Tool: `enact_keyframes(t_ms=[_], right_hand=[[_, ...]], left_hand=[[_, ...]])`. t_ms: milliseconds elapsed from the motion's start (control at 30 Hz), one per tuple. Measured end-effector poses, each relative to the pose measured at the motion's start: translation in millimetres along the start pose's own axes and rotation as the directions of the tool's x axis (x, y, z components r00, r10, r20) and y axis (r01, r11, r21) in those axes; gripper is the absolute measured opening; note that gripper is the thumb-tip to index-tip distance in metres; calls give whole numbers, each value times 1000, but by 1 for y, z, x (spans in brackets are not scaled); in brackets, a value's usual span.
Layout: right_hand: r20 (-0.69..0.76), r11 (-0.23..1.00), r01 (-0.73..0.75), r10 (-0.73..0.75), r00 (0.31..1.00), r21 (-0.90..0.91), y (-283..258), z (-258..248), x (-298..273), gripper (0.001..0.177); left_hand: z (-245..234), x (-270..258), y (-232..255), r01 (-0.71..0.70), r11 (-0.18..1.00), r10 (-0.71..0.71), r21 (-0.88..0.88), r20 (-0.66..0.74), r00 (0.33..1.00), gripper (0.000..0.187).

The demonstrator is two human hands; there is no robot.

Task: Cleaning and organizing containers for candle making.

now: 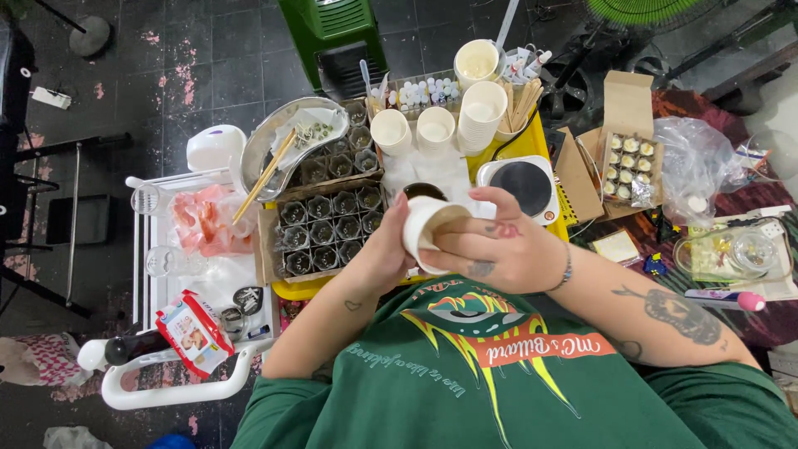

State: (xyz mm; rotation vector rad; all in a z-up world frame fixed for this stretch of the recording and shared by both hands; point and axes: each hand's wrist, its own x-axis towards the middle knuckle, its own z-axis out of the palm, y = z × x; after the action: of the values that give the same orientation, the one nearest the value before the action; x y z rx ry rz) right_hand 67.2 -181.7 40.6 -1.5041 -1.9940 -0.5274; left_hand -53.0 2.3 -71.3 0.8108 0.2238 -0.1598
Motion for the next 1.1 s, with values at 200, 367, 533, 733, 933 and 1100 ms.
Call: enact_keyframes(t_ms=[200,367,533,733,933,1100], right_hand=[[-3,961,-174,179,984,216,1,-9,-10,26],[-19,894,-260,286,958,365,-3,-5,-8,24],[-11,915,-263,280,960,306,-10,4,-5,29],[6,995,3,-3,1000,-98,-11,3,-7,33],[-74,900,-361,389,918,246,-15,14,-18,24],[-49,667,-508,630,775,545,-28,38,-26,26]], left_hand=[[49,-16,34,-711,567,607,416,373,702,87],[25,-1,10,-788,248,644,564,512,569,81],[24,-8,17,-586,612,540,531,261,800,88],[17,1,23,-252,939,176,236,300,937,102],[22,12,14,-809,279,665,517,504,551,101],[-19,24,-19,-777,181,663,603,509,549,87]])
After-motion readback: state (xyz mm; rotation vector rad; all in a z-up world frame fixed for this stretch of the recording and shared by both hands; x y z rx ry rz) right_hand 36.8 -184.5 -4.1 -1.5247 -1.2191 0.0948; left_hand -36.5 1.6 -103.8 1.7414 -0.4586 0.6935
